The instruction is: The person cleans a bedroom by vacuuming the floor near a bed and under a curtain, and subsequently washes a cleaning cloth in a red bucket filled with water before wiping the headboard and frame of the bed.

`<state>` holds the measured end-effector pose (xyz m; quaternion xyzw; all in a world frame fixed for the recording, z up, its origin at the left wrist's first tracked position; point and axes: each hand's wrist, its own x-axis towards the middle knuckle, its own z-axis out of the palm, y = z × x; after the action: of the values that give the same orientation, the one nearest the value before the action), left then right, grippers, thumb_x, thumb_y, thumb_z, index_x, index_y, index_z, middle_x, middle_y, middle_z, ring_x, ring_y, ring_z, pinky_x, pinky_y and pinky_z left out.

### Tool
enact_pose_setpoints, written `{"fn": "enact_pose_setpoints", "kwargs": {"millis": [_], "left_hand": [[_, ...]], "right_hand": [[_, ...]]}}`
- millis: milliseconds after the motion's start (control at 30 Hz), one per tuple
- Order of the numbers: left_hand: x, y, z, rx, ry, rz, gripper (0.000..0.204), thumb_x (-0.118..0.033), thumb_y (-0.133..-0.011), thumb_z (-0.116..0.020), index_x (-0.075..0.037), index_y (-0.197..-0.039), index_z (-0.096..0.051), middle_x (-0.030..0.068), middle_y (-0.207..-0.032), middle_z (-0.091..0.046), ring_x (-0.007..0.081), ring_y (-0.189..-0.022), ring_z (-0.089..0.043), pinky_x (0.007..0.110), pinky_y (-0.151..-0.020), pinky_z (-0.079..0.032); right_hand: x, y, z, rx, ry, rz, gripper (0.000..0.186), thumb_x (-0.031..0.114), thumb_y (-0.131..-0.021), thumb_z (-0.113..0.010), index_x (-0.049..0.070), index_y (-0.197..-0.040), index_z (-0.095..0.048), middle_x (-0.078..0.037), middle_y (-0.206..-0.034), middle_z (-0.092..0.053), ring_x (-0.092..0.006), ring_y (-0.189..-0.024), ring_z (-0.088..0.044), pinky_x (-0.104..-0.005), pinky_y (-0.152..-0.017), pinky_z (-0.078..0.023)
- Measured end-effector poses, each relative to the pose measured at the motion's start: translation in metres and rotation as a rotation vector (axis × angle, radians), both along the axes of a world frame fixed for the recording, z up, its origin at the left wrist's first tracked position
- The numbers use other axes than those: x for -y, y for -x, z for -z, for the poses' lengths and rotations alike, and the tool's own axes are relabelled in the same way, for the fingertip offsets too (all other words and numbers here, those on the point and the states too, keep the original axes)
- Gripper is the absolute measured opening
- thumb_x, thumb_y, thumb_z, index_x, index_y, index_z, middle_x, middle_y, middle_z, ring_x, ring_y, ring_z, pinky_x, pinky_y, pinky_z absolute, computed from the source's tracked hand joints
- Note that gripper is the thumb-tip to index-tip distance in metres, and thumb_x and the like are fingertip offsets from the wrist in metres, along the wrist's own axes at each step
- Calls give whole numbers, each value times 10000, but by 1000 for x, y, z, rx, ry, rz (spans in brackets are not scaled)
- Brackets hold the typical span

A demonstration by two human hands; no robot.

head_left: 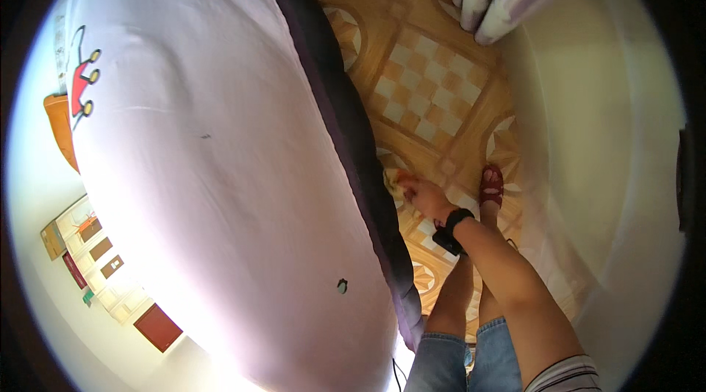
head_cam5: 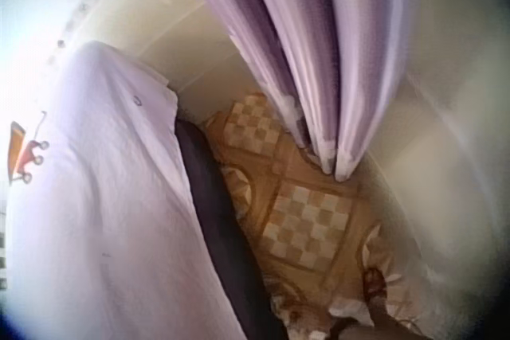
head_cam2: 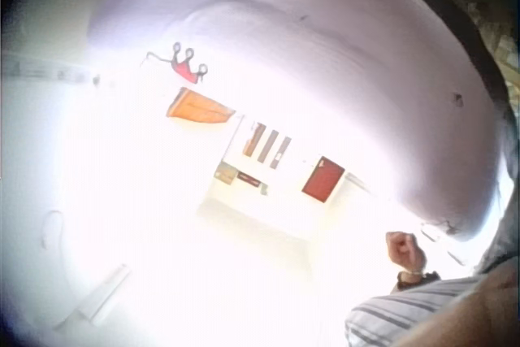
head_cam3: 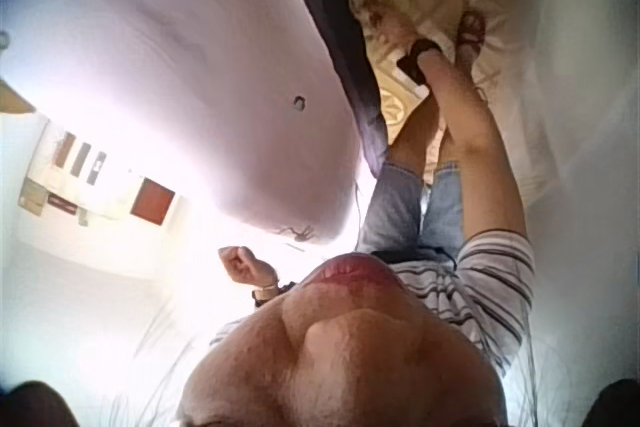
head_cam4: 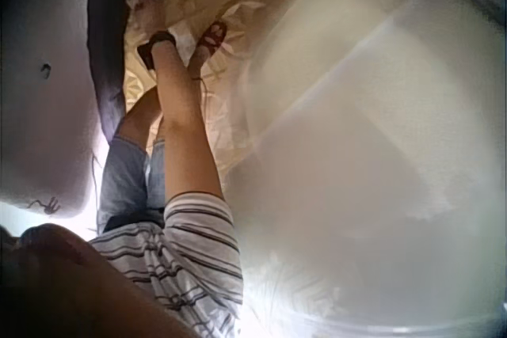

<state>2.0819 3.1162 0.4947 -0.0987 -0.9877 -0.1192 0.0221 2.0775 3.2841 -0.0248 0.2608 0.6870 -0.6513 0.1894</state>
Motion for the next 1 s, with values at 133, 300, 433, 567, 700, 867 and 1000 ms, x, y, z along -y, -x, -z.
{"fn": "enact_pose_setpoints", "kwargs": {"millis": [133, 300, 433, 567, 700, 867, 1000], "left_hand": [[-24, 61, -8, -38, 106, 282, 255, -267, -880, -602, -29, -819, -535, 75, -714, -486, 204, -687, -425, 344, -608, -336], [-26, 115, 10, 53, 180, 540, 388, -313, -866, -628, -11, -1077, -507, 124, -928, -542, 241, -822, -486, 349, -693, -407], [-40, 150, 24, 65, 121, 535, 435, -332, -841, -658, -24, -1105, -502, 118, -965, -503, 235, -841, -474, 342, -701, -405], [-24, 161, 43, 39, 19, 541, 432, -343, -827, -675, -41, -1081, -498, 72, -873, -444, 193, -772, -443, 320, -649, -377], [-55, 166, 57, -4, -254, 349, 283, -325, -892, -591, -76, -871, -458, 51, -782, -427, 164, -698, -462, 298, -625, -372], [-83, 199, 78, -34, -171, 287, 281, -325, -895, -584, -75, -867, -457, 50, -775, -429, 165, -698, -466, 301, -628, -374], [-92, 215, 87, -17, -159, 275, 280, -324, -897, -578, -75, -863, -455, 50, -769, -430, 165, -698, -468, 302, -630, -375]], "right_hand": [[-47, 63, -13, -33, 10, 242, 324, 163, -910, -462, 79, -1215, -531, -177, -1200, -514, -329, -1071, -523, -350, -935, -410], [-81, 112, -22, -129, 18, 371, 316, 115, -919, -466, 70, -1228, -509, -167, -1194, -496, -309, -1082, -512, -327, -932, -393], [-102, 145, -21, -152, 57, 447, 298, 83, -923, -470, 44, -1216, -506, -152, -1142, -509, -271, -1055, -514, -307, -918, -387], [-113, 173, -6, -225, 106, 542, 324, 104, -937, -458, 51, -1255, -490, -146, -1151, -512, -240, -1036, -510, -296, -916, -387], [-142, 250, -4, -149, 438, 694, 372, 141, -953, -428, 68, -1316, -452, -174, -1280, -473, -251, -1158, -471, -302, -975, -359], [-197, 383, -11, -375, -210, 569, 435, 343, -935, -450, 165, -1332, -458, -196, -1370, -395, -357, -1242, -400, -408, -1031, -324], [-213, 442, 14, -341, -690, 279, 431, 396, -925, -436, 226, -1319, -476, -187, -1362, -385, -397, -1200, -417, -480, -992, -343]]}}
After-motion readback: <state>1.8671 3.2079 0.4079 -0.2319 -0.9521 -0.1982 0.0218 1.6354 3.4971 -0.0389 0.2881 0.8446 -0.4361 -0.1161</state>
